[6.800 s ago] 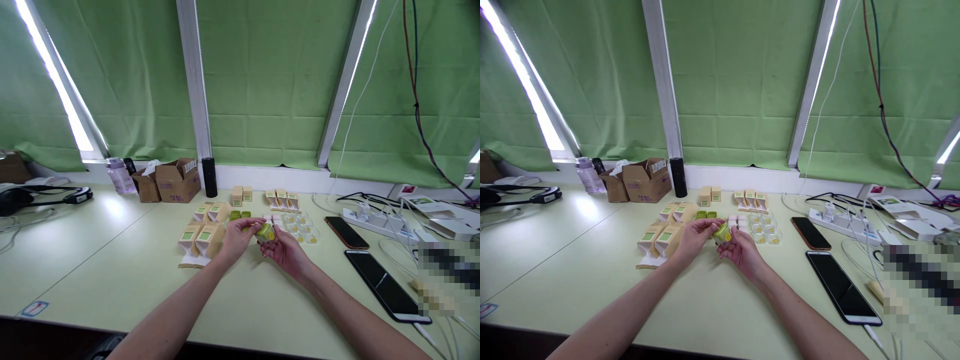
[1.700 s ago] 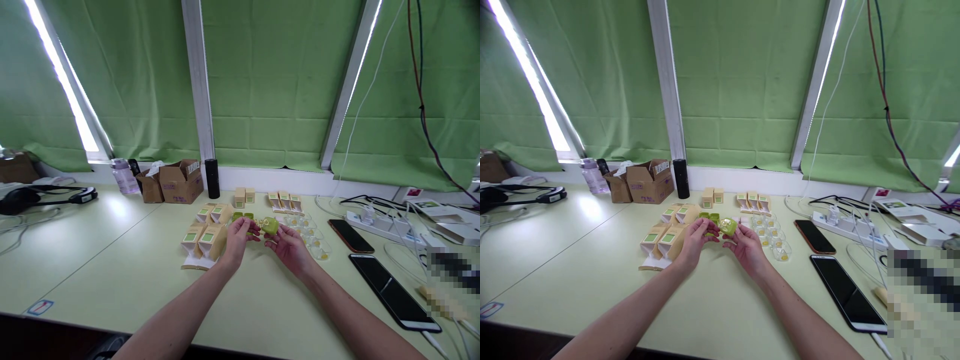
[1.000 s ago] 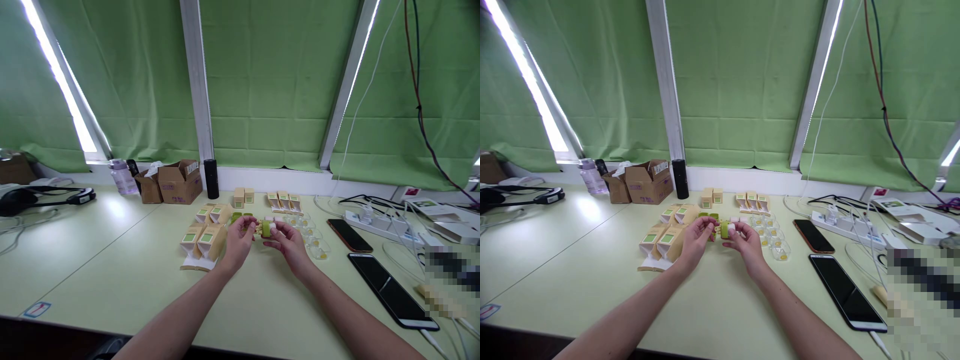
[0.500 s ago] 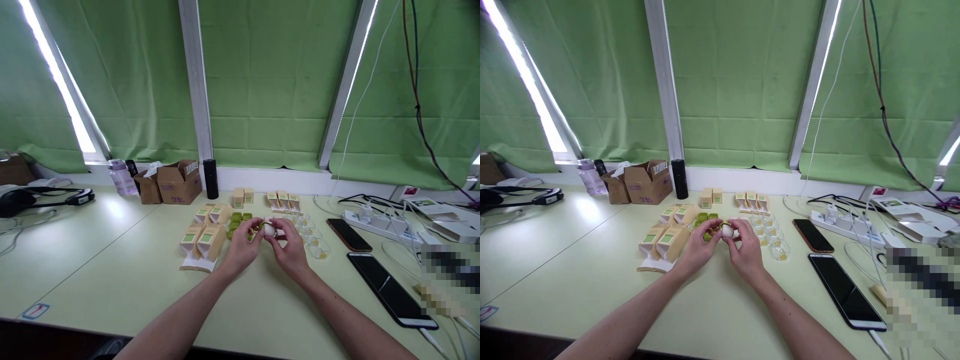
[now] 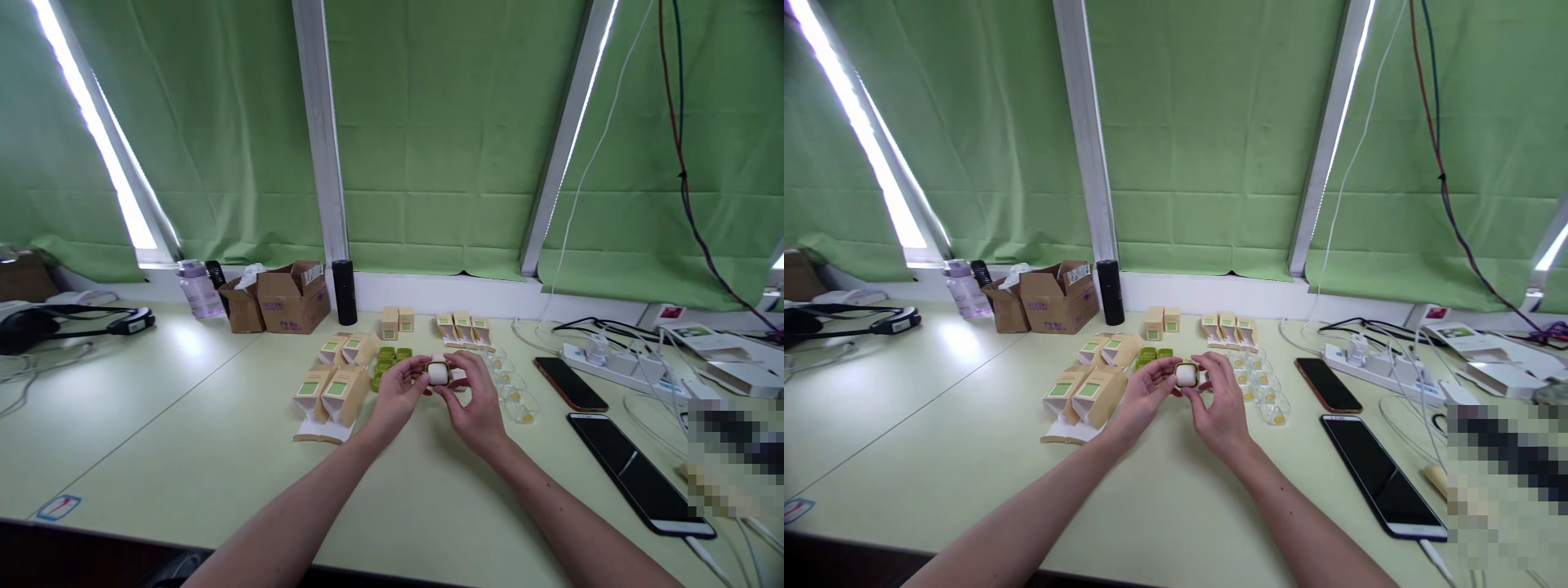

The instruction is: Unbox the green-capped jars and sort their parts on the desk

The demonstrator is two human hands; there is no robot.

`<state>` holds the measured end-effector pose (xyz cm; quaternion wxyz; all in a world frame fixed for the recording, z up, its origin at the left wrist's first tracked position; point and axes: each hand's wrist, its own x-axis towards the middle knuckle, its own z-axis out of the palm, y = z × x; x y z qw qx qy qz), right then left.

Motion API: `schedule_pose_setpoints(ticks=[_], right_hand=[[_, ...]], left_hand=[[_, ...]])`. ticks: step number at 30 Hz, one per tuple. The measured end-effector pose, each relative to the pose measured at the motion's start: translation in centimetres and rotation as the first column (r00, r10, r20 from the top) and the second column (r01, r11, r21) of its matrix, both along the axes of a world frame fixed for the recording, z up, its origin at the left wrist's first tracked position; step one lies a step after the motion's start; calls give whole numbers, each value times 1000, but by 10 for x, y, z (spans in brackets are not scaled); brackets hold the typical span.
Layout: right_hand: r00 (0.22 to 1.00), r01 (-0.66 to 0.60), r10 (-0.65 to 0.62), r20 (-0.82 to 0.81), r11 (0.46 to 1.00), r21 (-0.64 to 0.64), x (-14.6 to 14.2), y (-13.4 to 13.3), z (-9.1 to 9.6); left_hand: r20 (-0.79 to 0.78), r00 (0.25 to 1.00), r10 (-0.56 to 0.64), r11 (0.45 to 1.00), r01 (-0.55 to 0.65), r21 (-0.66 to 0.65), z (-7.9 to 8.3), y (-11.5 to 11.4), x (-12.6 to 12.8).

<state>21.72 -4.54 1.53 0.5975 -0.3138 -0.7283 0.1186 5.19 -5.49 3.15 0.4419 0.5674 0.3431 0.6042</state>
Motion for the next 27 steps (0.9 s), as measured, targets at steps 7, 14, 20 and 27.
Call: schedule_pose_setpoints(ticks=[7,14,20,27], right_hand=[[978,84,-99,184,993,86,6,5,-4],[913,156,-217,346,968,195,8,3,1],[853,181,-270,446,956,232,9,2,2],[835,174,-273,477,955,242,11,3,3]], left_hand=[[-119,992,49,997,-42,62,0,-2,2],[-243,959,144,983,-111,144,-3,-5,1],[-331,910,250,959,-184,216,-6,-5,2],[-398,861,316,928,-192,321,-6,-7,3]])
